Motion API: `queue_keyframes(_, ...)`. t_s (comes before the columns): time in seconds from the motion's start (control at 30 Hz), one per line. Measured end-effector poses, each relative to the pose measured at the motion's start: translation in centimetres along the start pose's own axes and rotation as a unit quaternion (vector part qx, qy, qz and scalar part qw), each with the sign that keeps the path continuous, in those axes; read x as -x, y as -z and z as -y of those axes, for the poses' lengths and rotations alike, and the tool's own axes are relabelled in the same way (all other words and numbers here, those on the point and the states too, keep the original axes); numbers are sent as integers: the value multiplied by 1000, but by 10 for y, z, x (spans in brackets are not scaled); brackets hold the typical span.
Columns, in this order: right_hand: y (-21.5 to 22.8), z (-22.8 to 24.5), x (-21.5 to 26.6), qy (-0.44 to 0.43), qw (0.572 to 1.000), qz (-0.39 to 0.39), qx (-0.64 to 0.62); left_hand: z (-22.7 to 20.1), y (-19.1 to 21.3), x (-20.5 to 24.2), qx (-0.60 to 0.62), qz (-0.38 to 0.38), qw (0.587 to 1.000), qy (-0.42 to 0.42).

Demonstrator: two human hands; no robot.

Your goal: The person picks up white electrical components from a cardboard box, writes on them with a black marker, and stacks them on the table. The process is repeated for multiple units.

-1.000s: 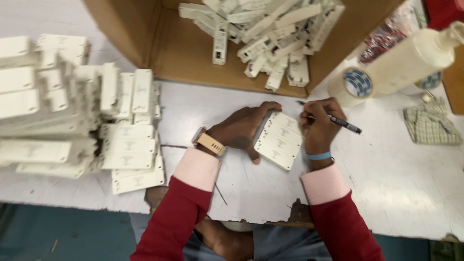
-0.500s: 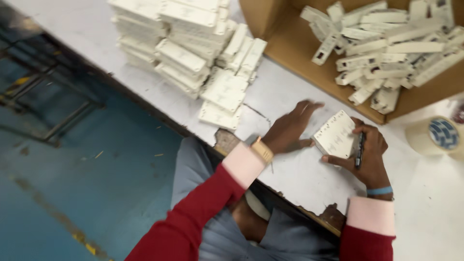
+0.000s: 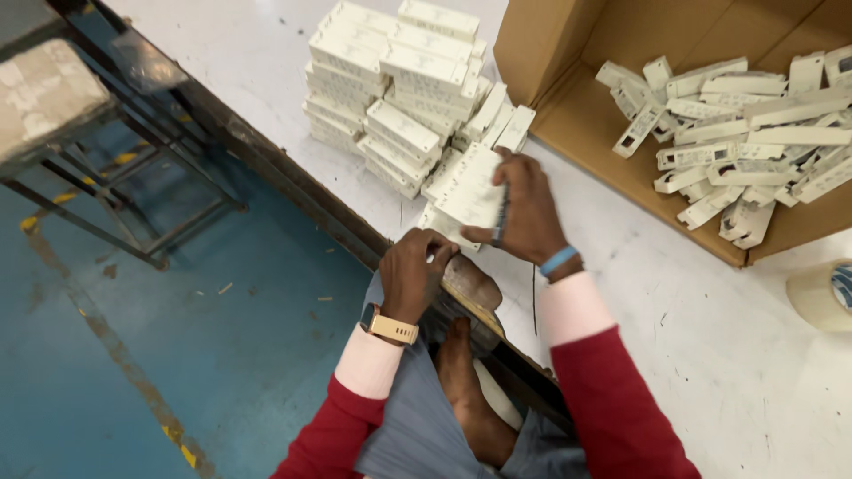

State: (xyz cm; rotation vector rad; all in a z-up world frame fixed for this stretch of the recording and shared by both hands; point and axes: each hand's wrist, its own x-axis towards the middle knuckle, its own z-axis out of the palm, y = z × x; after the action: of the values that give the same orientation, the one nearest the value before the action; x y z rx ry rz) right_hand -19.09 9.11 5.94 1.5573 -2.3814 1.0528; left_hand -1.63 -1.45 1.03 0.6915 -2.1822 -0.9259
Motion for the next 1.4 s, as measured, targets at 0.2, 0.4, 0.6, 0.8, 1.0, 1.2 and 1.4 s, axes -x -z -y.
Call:
queue_keyframes(0.2, -26, -5, -8, 25, 996, -8, -84, 13, -10, -6, -11, -35, 999, -22)
queue_keyframes(0.4, -49, -1, -4, -36, 991, -109, -71, 17, -15, -15, -44, -63, 997, -6)
queue_keyframes(0.6, -53, 4, 2, -14, 971, -184, -149, 15, -2, -13, 35, -34, 999, -24)
queue_keyframes(0.8, -65, 19, 20, -41, 937, -244, -248, 28, -17, -18, 222, 16, 969, 106)
queue_keyframes(1.0, -82, 41, 19, -52, 912, -278, -297, 45, -33, -30, 229, -78, 970, -28)
queue_keyframes(1.2, -107, 50, 22, -28, 872, -346, -344, 41, -41, -32, 323, -51, 942, 81)
queue_keyframes(1.4, -116, 48, 34, -33, 774, -383, -503, 38, -32, -29, 289, -43, 956, 2)
